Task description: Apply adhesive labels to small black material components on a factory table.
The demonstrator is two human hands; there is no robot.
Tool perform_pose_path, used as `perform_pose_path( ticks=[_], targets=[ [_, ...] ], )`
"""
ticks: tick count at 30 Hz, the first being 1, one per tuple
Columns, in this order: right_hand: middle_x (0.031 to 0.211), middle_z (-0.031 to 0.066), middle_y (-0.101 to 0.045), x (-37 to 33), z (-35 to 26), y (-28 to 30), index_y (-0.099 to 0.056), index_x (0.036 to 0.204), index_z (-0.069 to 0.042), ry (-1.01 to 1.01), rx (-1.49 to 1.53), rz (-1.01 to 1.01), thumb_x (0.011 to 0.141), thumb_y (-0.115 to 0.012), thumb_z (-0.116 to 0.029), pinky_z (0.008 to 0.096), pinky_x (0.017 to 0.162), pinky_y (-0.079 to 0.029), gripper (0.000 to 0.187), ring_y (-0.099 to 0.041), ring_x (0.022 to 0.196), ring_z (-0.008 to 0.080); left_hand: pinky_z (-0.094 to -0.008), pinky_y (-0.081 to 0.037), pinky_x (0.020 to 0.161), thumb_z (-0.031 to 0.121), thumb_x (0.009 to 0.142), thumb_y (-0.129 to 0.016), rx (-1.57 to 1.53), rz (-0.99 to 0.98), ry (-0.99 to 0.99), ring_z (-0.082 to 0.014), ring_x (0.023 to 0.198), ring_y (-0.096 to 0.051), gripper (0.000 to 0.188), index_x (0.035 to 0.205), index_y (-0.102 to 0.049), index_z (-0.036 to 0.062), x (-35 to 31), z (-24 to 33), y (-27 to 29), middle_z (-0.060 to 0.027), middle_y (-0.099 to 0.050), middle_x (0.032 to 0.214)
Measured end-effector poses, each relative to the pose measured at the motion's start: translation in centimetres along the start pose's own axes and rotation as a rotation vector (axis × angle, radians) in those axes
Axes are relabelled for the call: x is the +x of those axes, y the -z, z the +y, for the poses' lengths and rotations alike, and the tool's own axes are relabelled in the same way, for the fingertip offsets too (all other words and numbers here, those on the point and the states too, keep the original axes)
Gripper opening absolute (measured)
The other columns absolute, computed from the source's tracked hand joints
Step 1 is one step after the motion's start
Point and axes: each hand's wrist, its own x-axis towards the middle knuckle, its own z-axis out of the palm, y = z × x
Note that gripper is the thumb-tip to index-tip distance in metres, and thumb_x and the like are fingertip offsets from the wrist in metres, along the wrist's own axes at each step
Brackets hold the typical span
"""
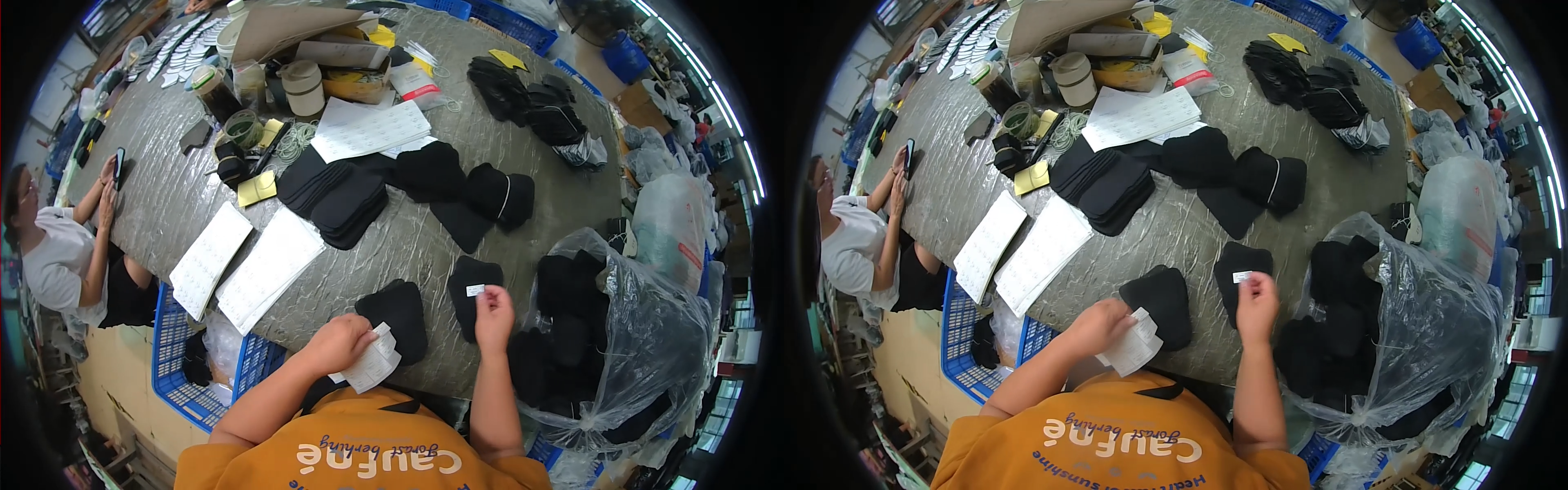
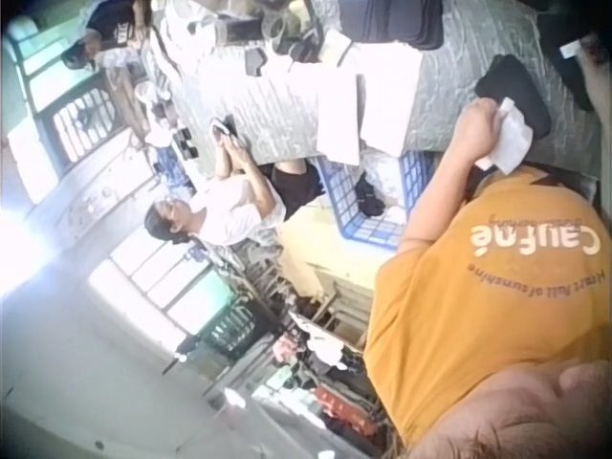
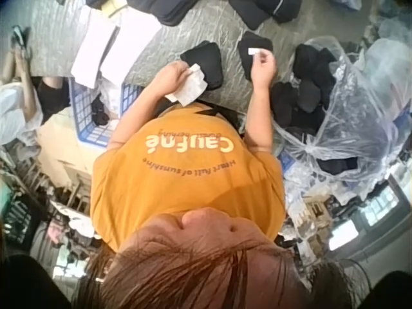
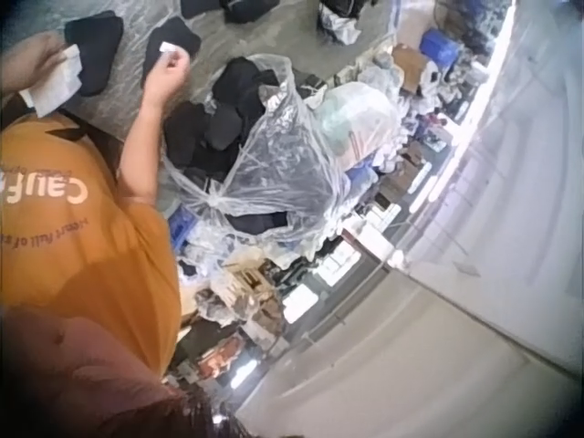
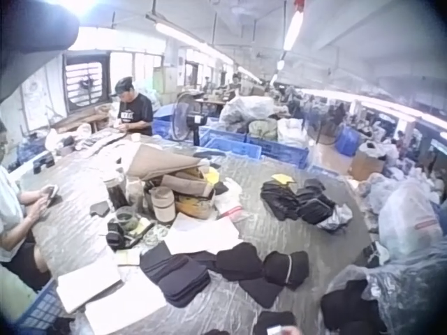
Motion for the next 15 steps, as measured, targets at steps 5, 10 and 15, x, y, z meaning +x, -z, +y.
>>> perform_pose_path(
  ticks=[5,10,15],
  targets=[
    [0.086,0.0016,-0.062,-5.5,-6.2,-3.1,-0.062,0.103,-0.002,-0.274,0.22,-0.71,0.092,-0.055,-0.008,0.0231,0.069,-0.048,0.014,-0.057,0.076,0.0083,-0.0429,-0.046,0.076,0.018,0.088,-0.057,-0.096,-0.059,0.081,-0.0373,0.085,-0.058,0.018,0.089,-0.061,-0.0006,0.1,0.4,0.7,-0.0203,-0.059,0.087],
    [0.092,0.0034,-0.061,-7.0,-5.4,-4.6,-0.058,0.103,0.002,-0.415,0.455,-0.921,0.09,-0.056,-0.003,0.0231,0.073,-0.049,0.015,-0.058,0.082,0.0082,-0.0413,-0.047,0.074,0.018,0.088,-0.058,-0.164,-0.084,0.093,-0.0371,0.082,-0.059,0.019,0.09,-0.061,-0.0006,-0.1,0.5,0.9,-0.0198,-0.06,0.085],
    [0.084,0.0001,-0.061,-7.4,-6.0,-4.7,-0.059,0.094,-0.001,-0.513,0.463,-0.897,0.086,-0.062,-0.003,0.0189,0.063,-0.045,0.009,-0.055,0.07,0.0057,-0.0415,-0.047,0.067,0.022,0.088,-0.058,-0.258,-0.067,0.173,-0.0378,0.076,-0.061,0.022,0.089,-0.061,0.0005,-0.6,0.5,1.0,-0.0203,-0.061,0.077]
  ],
)
